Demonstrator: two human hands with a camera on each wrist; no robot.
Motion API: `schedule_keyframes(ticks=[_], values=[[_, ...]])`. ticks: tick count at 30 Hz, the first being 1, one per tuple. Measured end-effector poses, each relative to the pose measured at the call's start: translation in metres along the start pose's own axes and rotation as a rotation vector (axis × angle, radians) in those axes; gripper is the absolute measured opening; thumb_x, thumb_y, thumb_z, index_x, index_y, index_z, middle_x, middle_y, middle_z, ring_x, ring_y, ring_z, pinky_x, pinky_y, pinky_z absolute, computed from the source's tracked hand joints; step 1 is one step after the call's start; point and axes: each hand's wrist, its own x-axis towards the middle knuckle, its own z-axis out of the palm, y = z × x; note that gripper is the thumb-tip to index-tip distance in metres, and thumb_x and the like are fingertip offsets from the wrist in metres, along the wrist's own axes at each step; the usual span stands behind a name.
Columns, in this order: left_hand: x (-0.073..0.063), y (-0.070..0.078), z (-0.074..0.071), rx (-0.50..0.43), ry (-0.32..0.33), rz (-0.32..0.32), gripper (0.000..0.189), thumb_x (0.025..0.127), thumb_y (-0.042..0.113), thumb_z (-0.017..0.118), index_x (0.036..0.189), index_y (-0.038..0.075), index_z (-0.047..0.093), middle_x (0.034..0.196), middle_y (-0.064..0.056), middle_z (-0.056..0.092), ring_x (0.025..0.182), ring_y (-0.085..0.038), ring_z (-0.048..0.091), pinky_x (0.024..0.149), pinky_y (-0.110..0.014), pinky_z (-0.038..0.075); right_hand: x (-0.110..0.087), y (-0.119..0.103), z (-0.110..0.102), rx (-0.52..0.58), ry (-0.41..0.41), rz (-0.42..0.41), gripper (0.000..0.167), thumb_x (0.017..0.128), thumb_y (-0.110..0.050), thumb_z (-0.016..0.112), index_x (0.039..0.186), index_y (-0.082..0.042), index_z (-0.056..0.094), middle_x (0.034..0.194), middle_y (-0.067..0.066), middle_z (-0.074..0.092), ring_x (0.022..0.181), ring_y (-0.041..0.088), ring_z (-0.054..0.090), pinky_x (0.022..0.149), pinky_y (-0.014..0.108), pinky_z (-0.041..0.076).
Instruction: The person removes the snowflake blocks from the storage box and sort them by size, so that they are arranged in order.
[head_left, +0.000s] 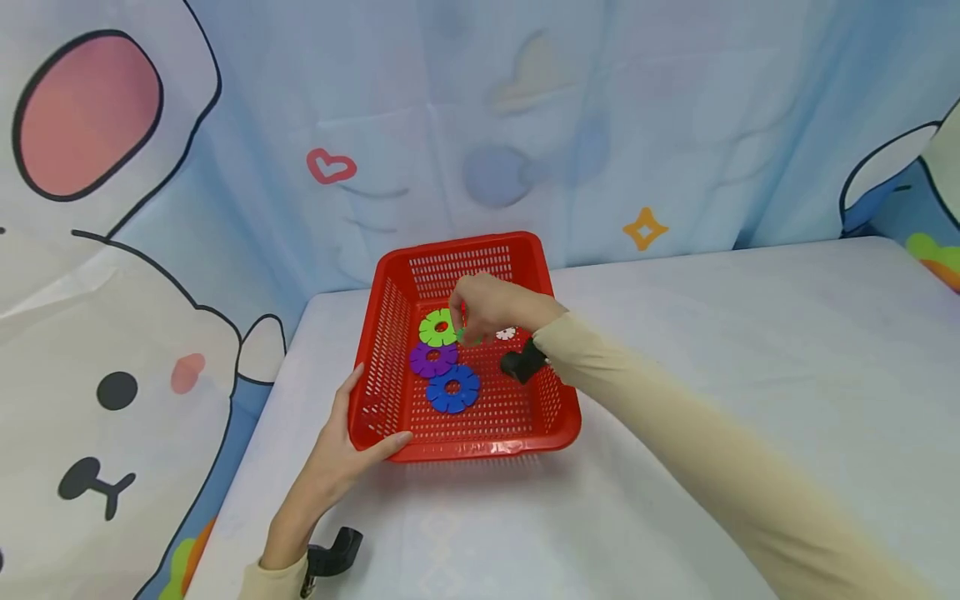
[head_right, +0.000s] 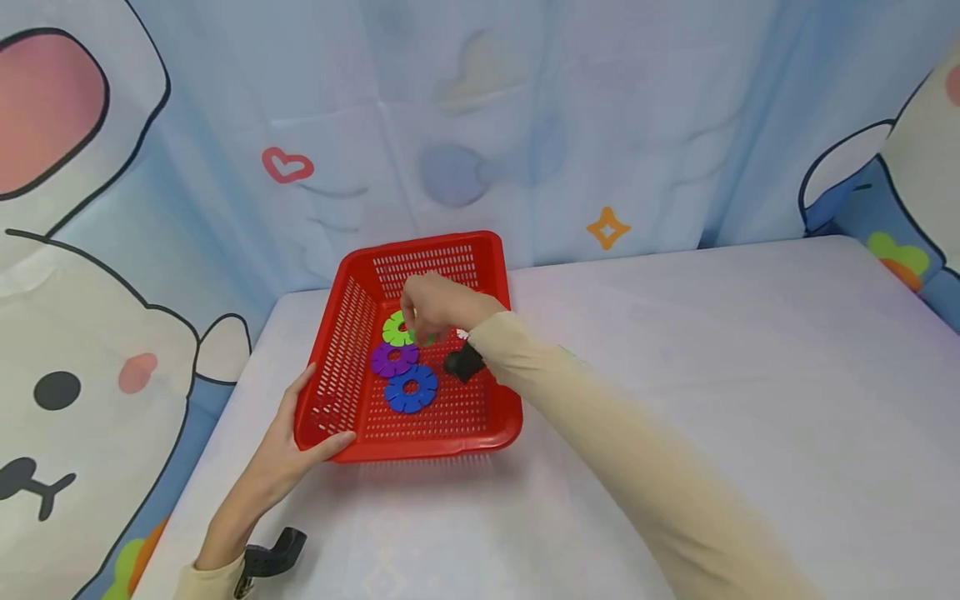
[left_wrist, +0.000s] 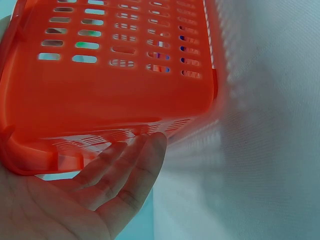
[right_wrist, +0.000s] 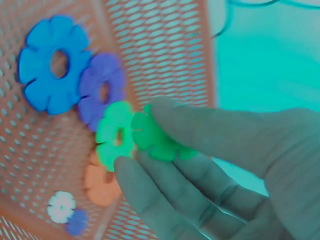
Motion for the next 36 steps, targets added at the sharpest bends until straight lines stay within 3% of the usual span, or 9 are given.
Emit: schedule_keyframes(ticks=[6, 12, 17, 22, 29, 36], values=[[0.002, -0.002, 0.001, 0.010, -0.003, -0.003, 0.108, 0.088, 0.034, 0.082, 0.168, 0.026, 0.010, 0.164, -0.015, 0.032, 0.144, -0.039, 0.040, 0.110, -0.061, 0.046, -0.041, 0.001, -0.024, 0.029, 0.055, -0.121, 0.004, 0.095, -0.008, 0.077, 0.092, -0.005, 0.076, 0.073, 0.005, 0.071, 0.065, 0.018, 0.067, 0.066, 0.029, 0.058], [0.001, -0.004, 0.000, 0.006, -0.004, -0.013, 0.107, 0.089, 0.035, 0.082, 0.168, 0.025, 0.010, 0.165, -0.015, 0.031, 0.144, -0.040, 0.039, 0.108, -0.060, 0.048, -0.086, 0.031, -0.038, 0.073, 0.108, -0.158, 0.003, 0.096, -0.006, 0.074, 0.095, -0.004, 0.076, 0.081, 0.005, 0.072, 0.071, 0.017, 0.065, 0.070, 0.034, 0.058], [0.001, -0.002, -0.001, 0.008, 0.000, -0.015, 0.107, 0.089, 0.034, 0.081, 0.168, 0.025, 0.010, 0.165, -0.015, 0.031, 0.144, -0.039, 0.039, 0.106, -0.058, 0.051, -0.121, 0.073, -0.040, 0.212, 0.147, -0.058, 0.013, 0.098, -0.007, 0.073, 0.108, 0.000, 0.072, 0.083, 0.005, 0.071, 0.077, 0.019, 0.072, 0.079, 0.038, 0.063], [0.001, -0.002, -0.002, 0.018, -0.002, -0.013, 0.107, 0.089, 0.035, 0.081, 0.168, 0.024, 0.010, 0.165, -0.016, 0.030, 0.145, -0.040, 0.038, 0.106, -0.058, 0.051, -0.141, 0.123, -0.026, 0.298, 0.157, 0.071, 0.019, 0.098, -0.009, 0.073, 0.115, 0.000, 0.071, 0.089, 0.005, 0.070, 0.082, 0.022, 0.073, 0.086, 0.040, 0.062], [0.001, 0.001, -0.001, 0.009, -0.001, -0.004, 0.107, 0.089, 0.032, 0.081, 0.168, 0.024, 0.010, 0.164, -0.015, 0.030, 0.145, -0.039, 0.038, 0.105, -0.057, 0.052, -0.151, 0.175, 0.002, 0.371, 0.166, 0.166, 0.024, 0.095, -0.008, 0.076, 0.114, 0.006, 0.069, 0.093, 0.007, 0.070, 0.085, 0.025, 0.073, 0.083, 0.035, 0.063], [0.001, 0.001, 0.001, 0.002, -0.001, -0.010, 0.106, 0.089, 0.030, 0.081, 0.168, 0.023, 0.010, 0.164, -0.015, 0.031, 0.145, -0.038, 0.038, 0.103, -0.056, 0.054, -0.146, 0.202, 0.016, 0.423, 0.183, 0.215, 0.026, 0.100, -0.004, 0.068, 0.120, 0.012, 0.068, 0.100, 0.009, 0.075, 0.086, 0.024, 0.075, 0.082, 0.028, 0.061]])
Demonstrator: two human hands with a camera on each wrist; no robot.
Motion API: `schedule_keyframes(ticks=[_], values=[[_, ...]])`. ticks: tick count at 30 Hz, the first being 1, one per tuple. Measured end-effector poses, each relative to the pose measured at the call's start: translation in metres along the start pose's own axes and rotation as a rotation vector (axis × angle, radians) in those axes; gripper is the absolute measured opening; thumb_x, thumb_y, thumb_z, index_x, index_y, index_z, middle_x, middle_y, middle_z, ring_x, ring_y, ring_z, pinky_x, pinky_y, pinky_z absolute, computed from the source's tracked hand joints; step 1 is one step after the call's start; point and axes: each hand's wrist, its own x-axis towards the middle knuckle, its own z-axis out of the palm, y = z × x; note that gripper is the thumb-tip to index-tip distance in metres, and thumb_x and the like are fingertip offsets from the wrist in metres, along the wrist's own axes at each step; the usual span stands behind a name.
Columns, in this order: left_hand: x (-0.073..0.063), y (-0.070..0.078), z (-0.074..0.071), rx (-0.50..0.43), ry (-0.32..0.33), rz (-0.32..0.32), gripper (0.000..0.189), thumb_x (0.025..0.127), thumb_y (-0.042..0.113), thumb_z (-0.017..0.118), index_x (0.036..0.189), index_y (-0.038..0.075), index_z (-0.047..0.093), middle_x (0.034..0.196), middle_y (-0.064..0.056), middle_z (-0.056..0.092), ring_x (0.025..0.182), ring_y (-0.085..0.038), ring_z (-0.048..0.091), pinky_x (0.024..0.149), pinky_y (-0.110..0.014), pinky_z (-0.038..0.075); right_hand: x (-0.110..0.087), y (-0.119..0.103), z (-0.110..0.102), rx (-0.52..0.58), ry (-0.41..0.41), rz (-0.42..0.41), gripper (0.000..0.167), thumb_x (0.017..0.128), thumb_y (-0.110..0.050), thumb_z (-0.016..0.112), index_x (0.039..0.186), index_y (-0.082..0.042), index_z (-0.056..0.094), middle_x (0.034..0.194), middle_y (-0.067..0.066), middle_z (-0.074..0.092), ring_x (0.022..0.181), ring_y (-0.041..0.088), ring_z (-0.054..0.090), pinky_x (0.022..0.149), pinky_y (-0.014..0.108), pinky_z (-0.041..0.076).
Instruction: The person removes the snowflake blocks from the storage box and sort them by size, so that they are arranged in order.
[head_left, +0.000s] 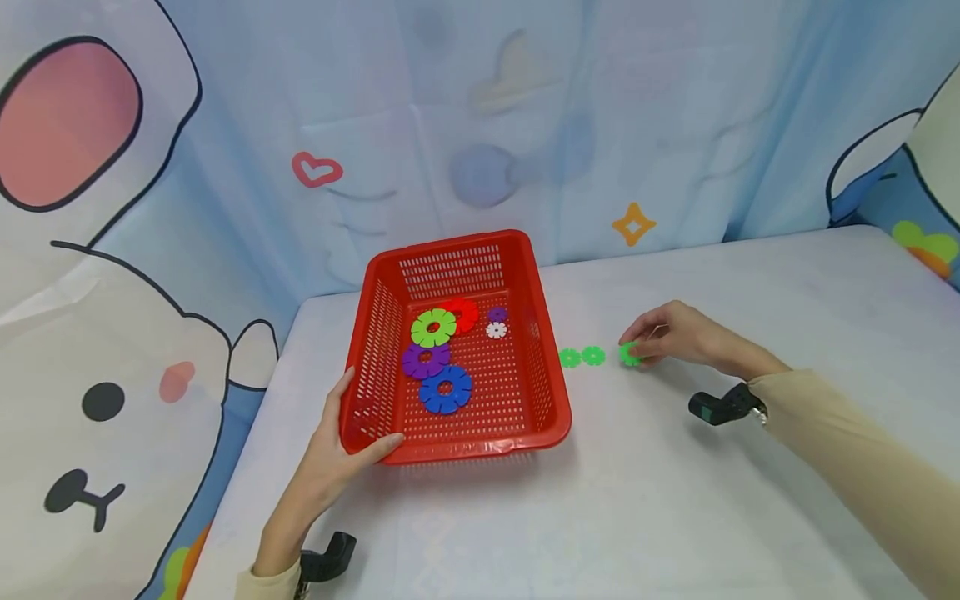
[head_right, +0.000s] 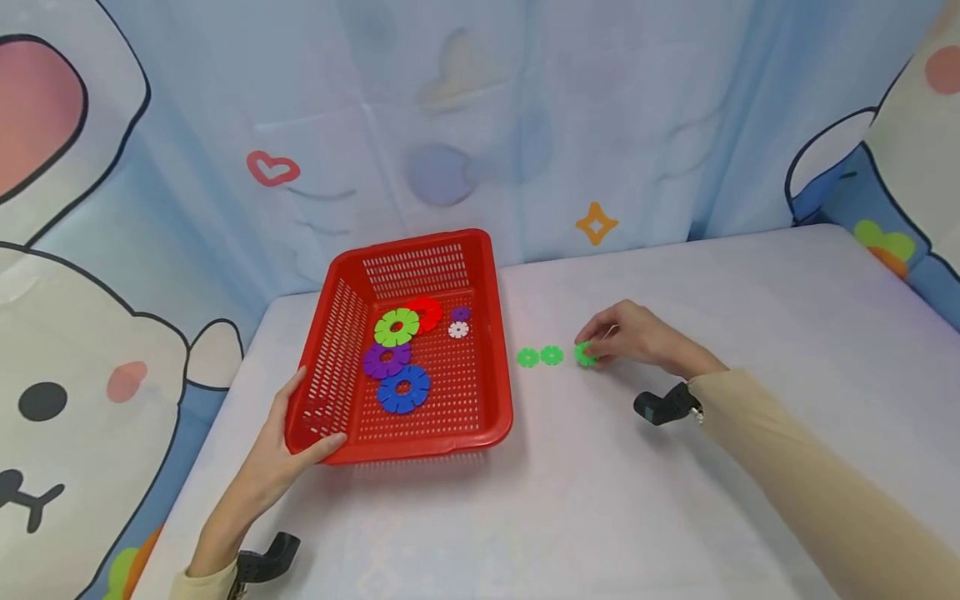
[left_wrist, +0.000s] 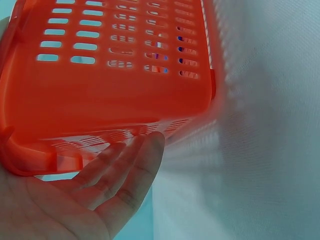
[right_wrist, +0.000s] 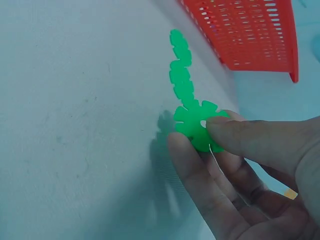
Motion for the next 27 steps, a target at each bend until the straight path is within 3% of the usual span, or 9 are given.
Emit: schedule_keyframes(ticks=[10, 27], values=[[-0.001, 0.005, -0.002, 0.001, -0.009, 0.025, 0.107, 0.089, 0.032, 0.081, 0.168, 0.025, 0.009, 0.165, -0.016, 0.030, 0.146, -0.040, 0.037, 0.104, -0.057, 0.053, 0.012, 0.006, 0.005, 0.018, 0.009, 0.019, 0.029, 0.101, -0.002, 0.065, 0.124, 0.015, 0.066, 0.103, 0.013, 0.074, 0.083, 0.022, 0.073, 0.078, 0.028, 0.062], [0.000, 0.001, -0.002, -0.012, -0.005, 0.013, 0.106, 0.089, 0.031, 0.081, 0.168, 0.022, 0.010, 0.165, -0.017, 0.029, 0.146, -0.040, 0.037, 0.103, -0.056, 0.054, 0.025, 0.003, 0.008, 0.015, -0.001, 0.059, 0.029, 0.100, -0.003, 0.067, 0.122, 0.016, 0.066, 0.098, 0.013, 0.073, 0.079, 0.017, 0.073, 0.077, 0.026, 0.062]])
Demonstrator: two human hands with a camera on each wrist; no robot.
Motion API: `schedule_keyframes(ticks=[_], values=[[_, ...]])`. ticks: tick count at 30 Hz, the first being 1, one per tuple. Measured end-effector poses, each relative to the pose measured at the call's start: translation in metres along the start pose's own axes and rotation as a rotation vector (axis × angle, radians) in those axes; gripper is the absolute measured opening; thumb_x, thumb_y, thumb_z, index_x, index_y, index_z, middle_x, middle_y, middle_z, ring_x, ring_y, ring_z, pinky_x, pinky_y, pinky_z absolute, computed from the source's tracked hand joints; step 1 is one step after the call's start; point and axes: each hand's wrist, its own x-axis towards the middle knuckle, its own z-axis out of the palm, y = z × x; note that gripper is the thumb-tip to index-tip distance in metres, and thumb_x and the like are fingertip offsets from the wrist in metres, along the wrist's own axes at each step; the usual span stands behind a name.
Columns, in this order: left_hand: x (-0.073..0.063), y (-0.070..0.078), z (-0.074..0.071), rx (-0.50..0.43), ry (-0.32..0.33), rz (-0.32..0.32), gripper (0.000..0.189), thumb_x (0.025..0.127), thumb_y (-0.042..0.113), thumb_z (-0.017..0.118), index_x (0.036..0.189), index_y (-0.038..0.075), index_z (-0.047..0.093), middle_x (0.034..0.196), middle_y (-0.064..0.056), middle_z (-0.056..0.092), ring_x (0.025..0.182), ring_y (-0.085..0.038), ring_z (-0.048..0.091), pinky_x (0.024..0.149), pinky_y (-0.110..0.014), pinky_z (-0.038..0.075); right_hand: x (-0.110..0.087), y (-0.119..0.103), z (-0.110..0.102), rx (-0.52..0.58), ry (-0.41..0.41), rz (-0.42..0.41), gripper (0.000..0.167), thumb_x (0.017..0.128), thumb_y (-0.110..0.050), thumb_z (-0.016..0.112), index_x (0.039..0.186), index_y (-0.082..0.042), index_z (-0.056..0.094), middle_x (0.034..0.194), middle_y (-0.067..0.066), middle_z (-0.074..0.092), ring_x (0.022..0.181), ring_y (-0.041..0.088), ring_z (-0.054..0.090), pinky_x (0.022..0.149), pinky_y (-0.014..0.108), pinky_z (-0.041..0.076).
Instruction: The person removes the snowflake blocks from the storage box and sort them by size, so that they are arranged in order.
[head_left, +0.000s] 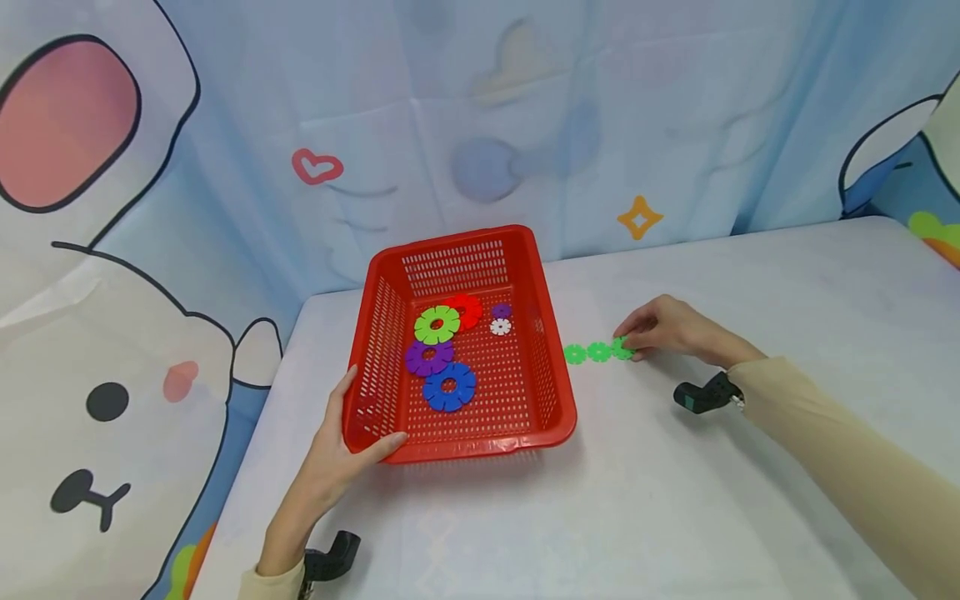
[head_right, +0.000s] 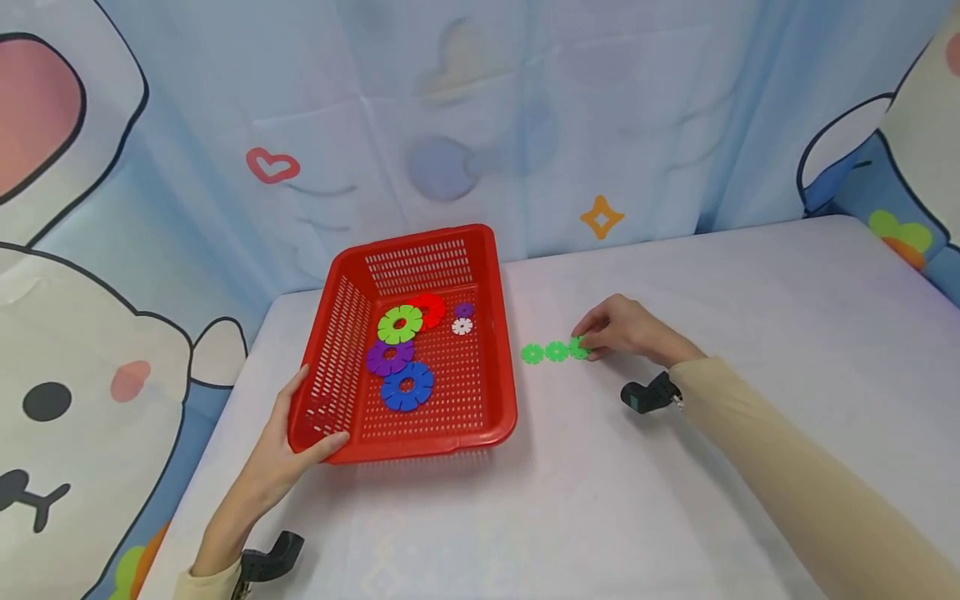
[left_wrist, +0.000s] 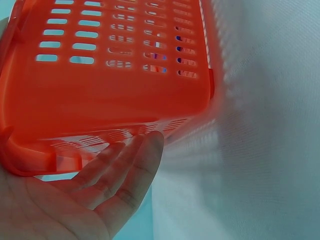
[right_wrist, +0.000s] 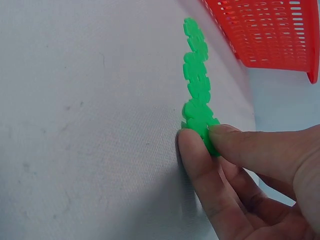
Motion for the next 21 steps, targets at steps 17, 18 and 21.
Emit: schedule_keyframes(ticks=[17, 18, 21], values=[[-0.001, -0.001, 0.000, -0.004, -0.004, 0.005, 0.107, 0.090, 0.032, 0.080, 0.168, 0.022, 0.009, 0.165, -0.015, 0.030, 0.147, -0.038, 0.036, 0.104, -0.055, 0.054, 0.007, -0.010, 0.002, -0.184, 0.000, -0.017, 0.019, 0.096, 0.001, 0.069, 0.111, 0.013, 0.072, 0.089, 0.008, 0.074, 0.075, 0.017, 0.069, 0.075, 0.031, 0.060], [-0.001, -0.001, 0.000, -0.003, -0.004, 0.005, 0.106, 0.090, 0.031, 0.080, 0.168, 0.022, 0.009, 0.165, -0.015, 0.030, 0.147, -0.038, 0.036, 0.104, -0.055, 0.054, 0.007, -0.011, 0.002, -0.201, 0.000, -0.023, 0.018, 0.095, 0.001, 0.069, 0.109, 0.013, 0.072, 0.087, 0.007, 0.074, 0.075, 0.018, 0.069, 0.074, 0.032, 0.059], [-0.001, -0.002, 0.000, 0.003, 0.000, 0.003, 0.106, 0.090, 0.031, 0.080, 0.168, 0.023, 0.009, 0.165, -0.015, 0.030, 0.147, -0.038, 0.036, 0.104, -0.055, 0.053, 0.008, -0.013, 0.003, -0.254, 0.004, -0.039, 0.016, 0.094, 0.003, 0.070, 0.107, 0.011, 0.073, 0.082, 0.004, 0.072, 0.074, 0.018, 0.067, 0.071, 0.031, 0.056]])
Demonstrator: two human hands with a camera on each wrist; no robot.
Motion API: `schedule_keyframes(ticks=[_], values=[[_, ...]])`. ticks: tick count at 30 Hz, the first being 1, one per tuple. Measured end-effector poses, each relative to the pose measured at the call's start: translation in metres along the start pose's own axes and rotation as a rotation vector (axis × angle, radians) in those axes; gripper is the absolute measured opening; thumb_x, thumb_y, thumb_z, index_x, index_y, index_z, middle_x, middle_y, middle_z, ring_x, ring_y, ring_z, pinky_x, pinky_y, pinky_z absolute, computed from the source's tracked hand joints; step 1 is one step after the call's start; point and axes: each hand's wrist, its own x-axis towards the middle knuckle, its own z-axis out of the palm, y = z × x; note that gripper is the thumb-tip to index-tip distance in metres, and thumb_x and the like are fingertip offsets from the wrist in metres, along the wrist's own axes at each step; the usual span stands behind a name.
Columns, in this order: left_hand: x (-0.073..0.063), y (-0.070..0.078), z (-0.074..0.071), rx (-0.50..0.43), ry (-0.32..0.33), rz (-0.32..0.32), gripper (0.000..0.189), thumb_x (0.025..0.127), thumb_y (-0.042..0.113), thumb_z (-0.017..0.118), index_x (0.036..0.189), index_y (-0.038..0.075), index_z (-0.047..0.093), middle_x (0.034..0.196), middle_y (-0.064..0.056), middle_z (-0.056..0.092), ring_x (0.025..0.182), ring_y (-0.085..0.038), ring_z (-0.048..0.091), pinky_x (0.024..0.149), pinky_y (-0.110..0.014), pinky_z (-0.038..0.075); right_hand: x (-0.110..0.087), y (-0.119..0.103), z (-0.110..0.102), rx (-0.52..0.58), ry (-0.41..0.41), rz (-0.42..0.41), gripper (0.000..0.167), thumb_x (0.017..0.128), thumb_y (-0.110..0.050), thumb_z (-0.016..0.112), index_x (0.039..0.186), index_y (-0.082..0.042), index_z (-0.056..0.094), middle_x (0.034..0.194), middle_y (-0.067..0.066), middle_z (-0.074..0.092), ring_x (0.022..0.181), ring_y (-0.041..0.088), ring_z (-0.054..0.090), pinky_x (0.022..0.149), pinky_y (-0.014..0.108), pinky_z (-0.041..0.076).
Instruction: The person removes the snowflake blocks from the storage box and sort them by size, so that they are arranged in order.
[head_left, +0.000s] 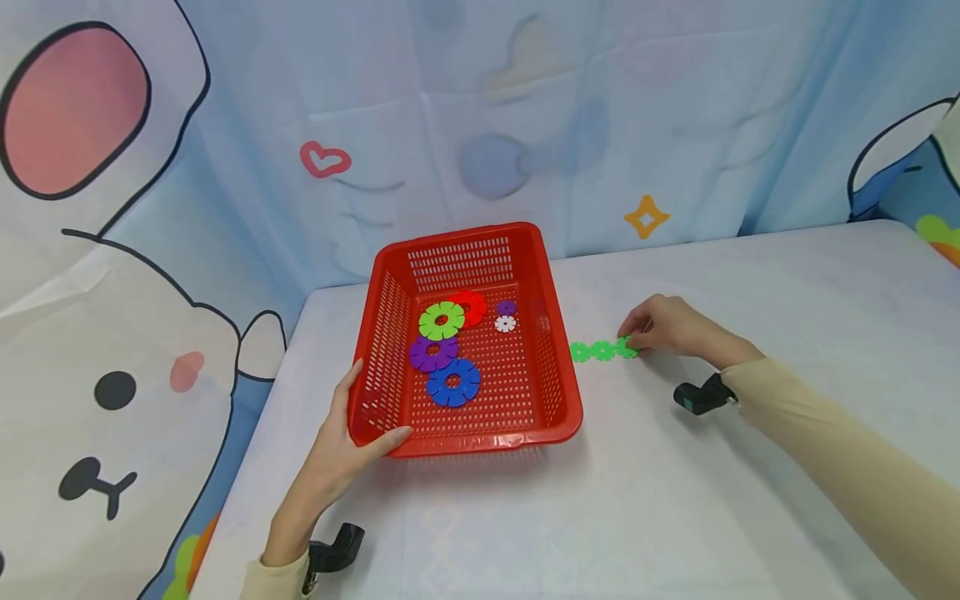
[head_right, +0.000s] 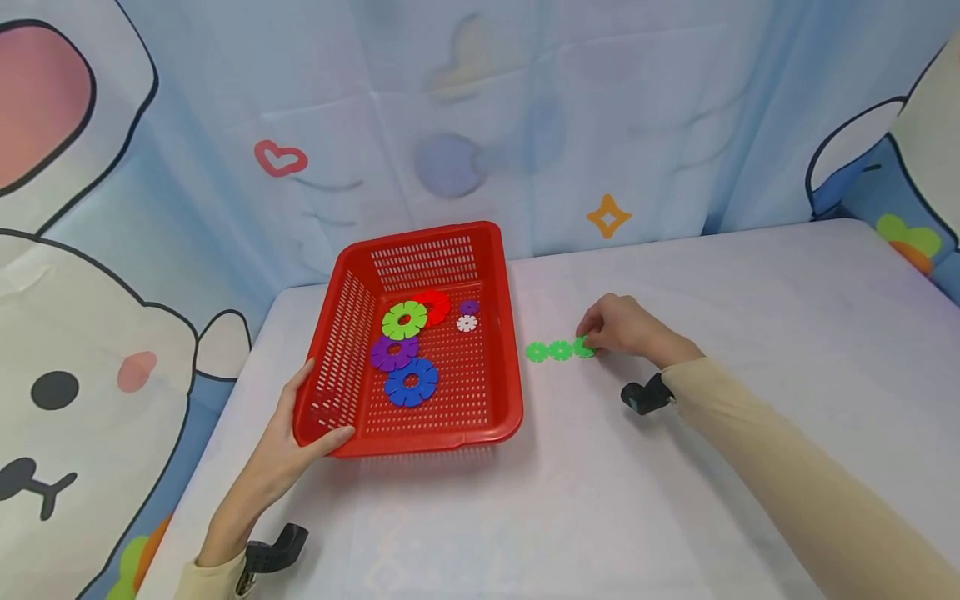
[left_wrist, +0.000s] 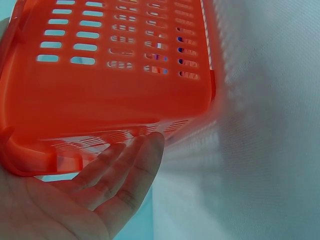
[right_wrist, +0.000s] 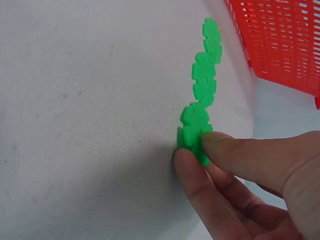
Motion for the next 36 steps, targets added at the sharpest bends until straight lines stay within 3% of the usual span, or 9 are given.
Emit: schedule_keyframes(ticks=[21, 36], values=[[0.0001, 0.0011, 0.0000, 0.001, -0.006, 0.000, 0.106, 0.090, 0.032, 0.080, 0.168, 0.022, 0.009, 0.165, -0.016, 0.030, 0.147, -0.038, 0.036, 0.105, -0.056, 0.053, -0.0021, -0.0033, 0.0014, -0.059, 0.037, -0.012, 0.011, 0.091, 0.000, 0.074, 0.099, 0.008, 0.075, 0.073, 0.000, 0.063, 0.072, 0.017, 0.057, 0.070, 0.031, 0.049], [-0.0003, 0.0008, -0.0006, 0.001, -0.006, 0.001, 0.106, 0.090, 0.033, 0.080, 0.168, 0.022, 0.008, 0.166, -0.016, 0.028, 0.147, -0.038, 0.036, 0.108, -0.058, 0.049, -0.0014, -0.0053, 0.0041, -0.100, 0.043, -0.006, 0.010, 0.091, -0.001, 0.075, 0.098, 0.006, 0.074, 0.076, 0.004, 0.063, 0.075, 0.019, 0.056, 0.071, 0.031, 0.048]])
